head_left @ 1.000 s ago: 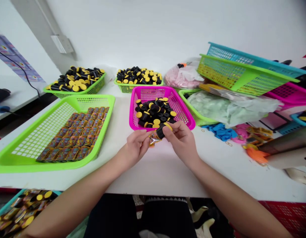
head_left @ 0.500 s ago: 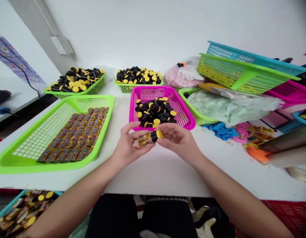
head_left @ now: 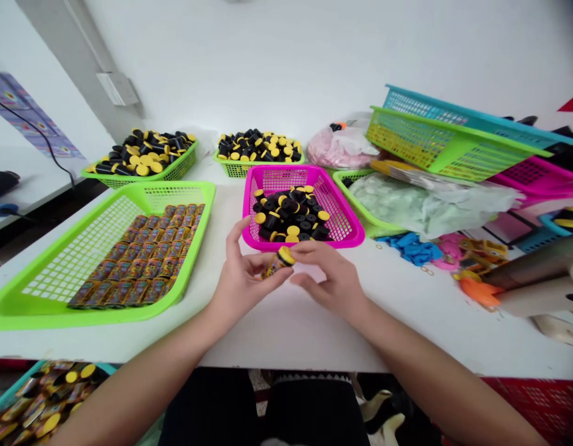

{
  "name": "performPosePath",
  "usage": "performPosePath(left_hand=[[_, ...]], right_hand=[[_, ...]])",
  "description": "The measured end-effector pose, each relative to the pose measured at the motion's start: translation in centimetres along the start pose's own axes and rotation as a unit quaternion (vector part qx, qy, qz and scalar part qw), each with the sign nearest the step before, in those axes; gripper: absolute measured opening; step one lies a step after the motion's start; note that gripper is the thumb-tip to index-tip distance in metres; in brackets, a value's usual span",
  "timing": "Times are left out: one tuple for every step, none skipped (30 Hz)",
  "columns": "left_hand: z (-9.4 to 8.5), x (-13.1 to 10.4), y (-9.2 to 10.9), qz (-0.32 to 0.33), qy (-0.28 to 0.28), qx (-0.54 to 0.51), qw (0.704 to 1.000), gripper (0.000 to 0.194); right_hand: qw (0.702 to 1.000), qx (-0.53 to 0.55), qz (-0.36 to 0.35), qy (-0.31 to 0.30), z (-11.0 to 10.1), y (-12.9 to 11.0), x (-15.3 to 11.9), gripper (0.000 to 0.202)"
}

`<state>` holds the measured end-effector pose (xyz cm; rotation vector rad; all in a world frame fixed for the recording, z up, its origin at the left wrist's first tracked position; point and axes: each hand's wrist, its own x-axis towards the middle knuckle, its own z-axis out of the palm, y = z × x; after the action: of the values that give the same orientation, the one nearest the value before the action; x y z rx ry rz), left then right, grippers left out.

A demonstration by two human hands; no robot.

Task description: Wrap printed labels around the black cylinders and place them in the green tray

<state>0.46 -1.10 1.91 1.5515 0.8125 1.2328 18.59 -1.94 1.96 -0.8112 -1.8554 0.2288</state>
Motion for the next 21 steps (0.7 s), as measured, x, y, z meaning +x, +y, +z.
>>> performPosePath(left_hand=[[0.0,0.1,0.4,-0.016,0.003,-0.033,0.999,0.097],[0.0,0.3,0.7,-0.03,0.008,-0.061,0.998,0.098],[0.0,0.5,0.9,-0.042,0.01,-0.081,0.996,0.098],[0.0,0.6,1.0,-0.052,0.01,-0.097,0.994,0.099],[0.0,0.7,1.0,-0.058,0.006,-0.112,0.992,0.099],[0.0,0.8,1.0,-0.062,0.0,-0.127,0.99,0.098],[0.1,0.8,0.9,-0.069,-0.011,-0.139,0.988,0.096],[0.2,0.7,0.9,-0.082,-0.027,-0.146,0.986,0.091],[0.2,0.5,0.8,-0.107,-0.051,-0.148,0.982,0.085],[0.3,0.4,0.8,-0.141,-0.082,-0.148,0.975,0.078],[0.4,0.2,0.7,-0.175,-0.116,-0.153,0.966,0.072],[0.5,0.0,0.7,-0.202,-0.144,-0.164,0.955,0.068],[0.6,-0.1,0.7,-0.218,-0.163,-0.179,0.945,0.065],[0.6,-0.2,0.7,-0.222,-0.168,-0.192,0.941,0.064],[0.7,-0.2,0.7,-0.217,-0.163,-0.197,0.942,0.065],[0.7,-0.2,0.7,-0.206,-0.152,-0.189,0.948,0.067],[0.7,-0.2,0.7,-0.193,-0.139,-0.171,0.956,0.07],[0.8,-0.2,0.7,-0.178,-0.125,-0.148,0.965,0.073],[0.8,-0.2,0.6,-0.162,-0.109,-0.126,0.973,0.075],[0.9,-0.2,0.6,-0.147,-0.092,-0.106,0.979,0.077],[0.9,-0.2,0.6,-0.133,-0.077,-0.094,0.984,0.078]], right_hand=[[0.999,-0.028,-0.034,-0.022,0.2,-0.1,-0.2,0.04],[0.996,-0.053,-0.056,-0.037,0.4,-0.2,-0.4,0.054],[0.994,-0.076,-0.067,-0.039,0.6,-0.2,-0.5,0.063],[0.992,-0.097,-0.073,-0.033,0.9,-0.3,-0.6,0.067],[0.99,-0.113,-0.081,-0.021,1.1,-0.4,-0.7,0.068],[0.988,-0.123,-0.094,-0.01,1.3,-0.5,-0.7,0.067],[0.986,-0.125,-0.106,-0.005,1.5,-0.7,-0.8,0.066],[0.986,-0.121,-0.114,-0.007,1.6,-0.8,-0.8,0.067],[0.987,-0.111,-0.116,-0.012,1.7,-1.1,-0.8,0.067],[0.988,-0.098,-0.114,-0.019,1.7,-1.3,-0.8,0.067],[0.99,-0.085,-0.106,-0.024,1.8,-1.6,-0.9,0.066],[0.993,-0.074,-0.093,-0.027,1.8,-1.9,-0.9,0.066],[0.994,-0.068,-0.079,-0.026,1.9,-2.2,-1.0,0.064],[0.995,-0.068,-0.067,-0.024,1.9,-2.4,-1.1,0.063],[0.995,-0.075,-0.06,-0.024,2.0,-2.5,-1.1,0.063],[0.994,-0.09,-0.06,-0.026,2.0,-2.6,-1.1,0.062],[0.991,-0.112,-0.069,-0.028,2.0,-2.6,-1.2,0.061],[0.986,-0.137,-0.086,-0.03,2.1,-2.5,-1.2,0.061],[0.981,-0.161,-0.104,-0.033,2.1,-2.4,-1.2,0.06],[0.976,-0.18,-0.121,-0.035,2.2,-2.2,-1.2,0.06],[0.971,-0.191,-0.136,-0.035,2.2,-2.0,-1.1,0.058]])
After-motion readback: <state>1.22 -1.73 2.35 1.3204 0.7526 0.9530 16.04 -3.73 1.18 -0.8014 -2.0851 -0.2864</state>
